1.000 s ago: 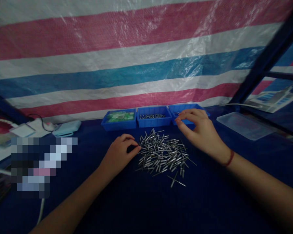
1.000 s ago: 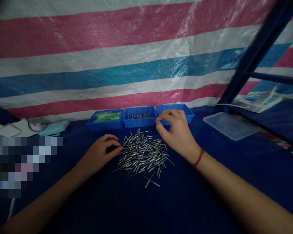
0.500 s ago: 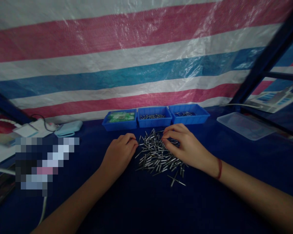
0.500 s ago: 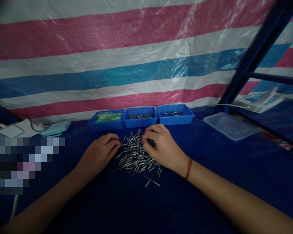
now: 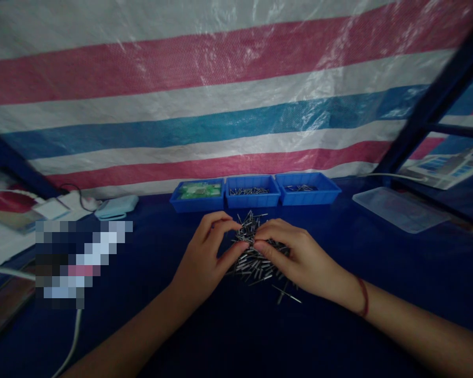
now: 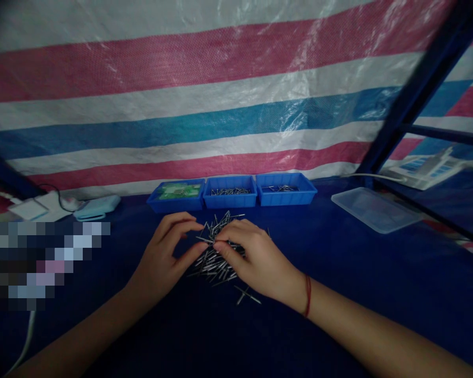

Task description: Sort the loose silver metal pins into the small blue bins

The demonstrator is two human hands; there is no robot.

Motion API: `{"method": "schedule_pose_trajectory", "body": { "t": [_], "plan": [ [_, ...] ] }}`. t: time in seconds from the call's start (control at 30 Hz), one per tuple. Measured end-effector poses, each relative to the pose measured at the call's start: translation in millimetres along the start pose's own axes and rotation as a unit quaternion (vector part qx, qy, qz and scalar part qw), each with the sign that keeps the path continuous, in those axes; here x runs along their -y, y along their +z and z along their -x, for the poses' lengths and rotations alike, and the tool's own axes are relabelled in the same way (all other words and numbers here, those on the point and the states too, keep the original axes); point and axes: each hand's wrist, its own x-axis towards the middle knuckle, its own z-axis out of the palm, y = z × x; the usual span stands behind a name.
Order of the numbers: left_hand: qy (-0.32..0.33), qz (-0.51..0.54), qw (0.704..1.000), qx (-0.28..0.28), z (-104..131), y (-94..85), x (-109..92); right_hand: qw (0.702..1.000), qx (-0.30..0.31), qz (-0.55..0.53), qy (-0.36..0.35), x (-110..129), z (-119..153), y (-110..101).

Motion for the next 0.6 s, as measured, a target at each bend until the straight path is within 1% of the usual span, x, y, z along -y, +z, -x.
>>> {"method": "schedule_pose_trajectory", "body": {
  "t": [0.07, 0.1, 0.2, 0.47, 0.6],
  "plan": [
    [-0.063, 0.088, 0.994, 0.002, -0.1, 1.7, 2.8, 0.999, -0.004, -0.038, 0.009, 1.5, -0.3, 1.9],
    [-0.079, 0.123, 0.989, 0.003, -0.1, 2.5, 3.8, 0.999, -0.002, -0.05, 0.011, 2.1, -0.4, 2.6],
    [-0.09, 0.186, 0.978, 0.004, -0.1, 4.0, 4.7, 0.997, 0.002, -0.071, 0.014, 3.4, -0.5, 4.0],
    [-0.093, 0.207, 0.974, 0.005, 1.1, 2.7, 0.3, 0.996, 0.008, -0.08, 0.036, 1.4, 1.0, 7.3],
    [-0.086, 0.203, 0.975, 0.006, 0.8, 2.6, 0.0, 0.996, 0.004, -0.082, 0.033, 0.7, 0.5, 9.1]
  ]
}}
